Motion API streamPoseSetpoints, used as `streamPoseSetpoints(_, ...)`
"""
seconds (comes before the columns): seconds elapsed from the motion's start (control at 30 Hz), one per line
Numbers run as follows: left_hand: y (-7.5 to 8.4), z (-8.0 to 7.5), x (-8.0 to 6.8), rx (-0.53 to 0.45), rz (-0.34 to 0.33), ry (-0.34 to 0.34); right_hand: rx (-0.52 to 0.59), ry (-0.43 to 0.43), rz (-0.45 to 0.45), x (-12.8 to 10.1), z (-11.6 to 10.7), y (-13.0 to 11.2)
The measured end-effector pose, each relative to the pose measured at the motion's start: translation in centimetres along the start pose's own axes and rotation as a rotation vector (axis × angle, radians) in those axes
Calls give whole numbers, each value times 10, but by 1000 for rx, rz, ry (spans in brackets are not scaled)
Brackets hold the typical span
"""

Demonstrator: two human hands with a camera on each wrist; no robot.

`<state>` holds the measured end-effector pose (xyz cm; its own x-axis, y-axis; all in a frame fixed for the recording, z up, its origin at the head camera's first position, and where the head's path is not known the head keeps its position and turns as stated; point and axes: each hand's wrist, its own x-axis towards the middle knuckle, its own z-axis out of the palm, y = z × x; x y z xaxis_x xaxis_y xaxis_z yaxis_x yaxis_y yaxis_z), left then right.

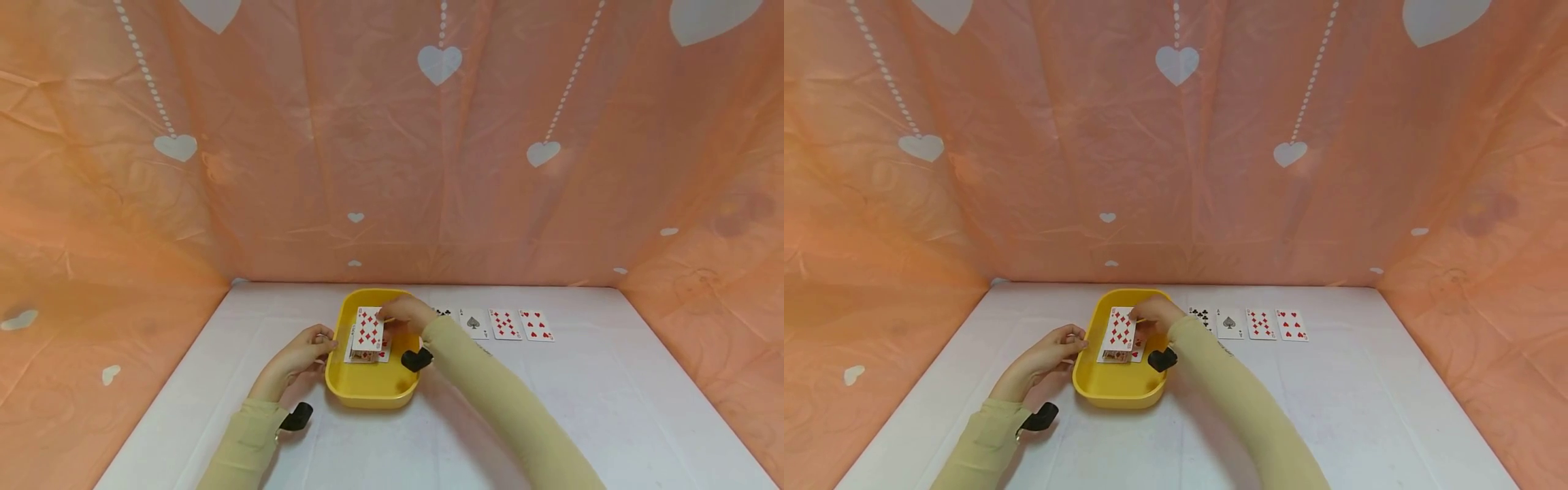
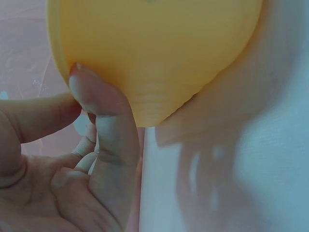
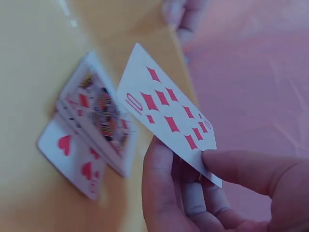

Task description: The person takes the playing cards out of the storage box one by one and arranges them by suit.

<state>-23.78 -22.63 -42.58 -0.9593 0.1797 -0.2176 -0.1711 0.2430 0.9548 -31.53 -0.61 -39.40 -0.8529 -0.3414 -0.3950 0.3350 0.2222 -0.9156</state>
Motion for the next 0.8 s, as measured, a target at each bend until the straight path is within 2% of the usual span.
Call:
streamPoseSetpoints(0.17,-1,1,0,1,7,5,76,-2,-15,-7,-9,-9)
streamPoseSetpoints(0.4,-3,0,1,-8,20,2,42,-17,-74,-29,-32,-14)
streamPoseSetpoints(0.67,-3,0,1,-3,8,7,98,-58,-126,-55,-69,5)
streamPoseSetpoints(0.8,-3,0,1,6,1,10,128,-42,-139,-65,-90,20)
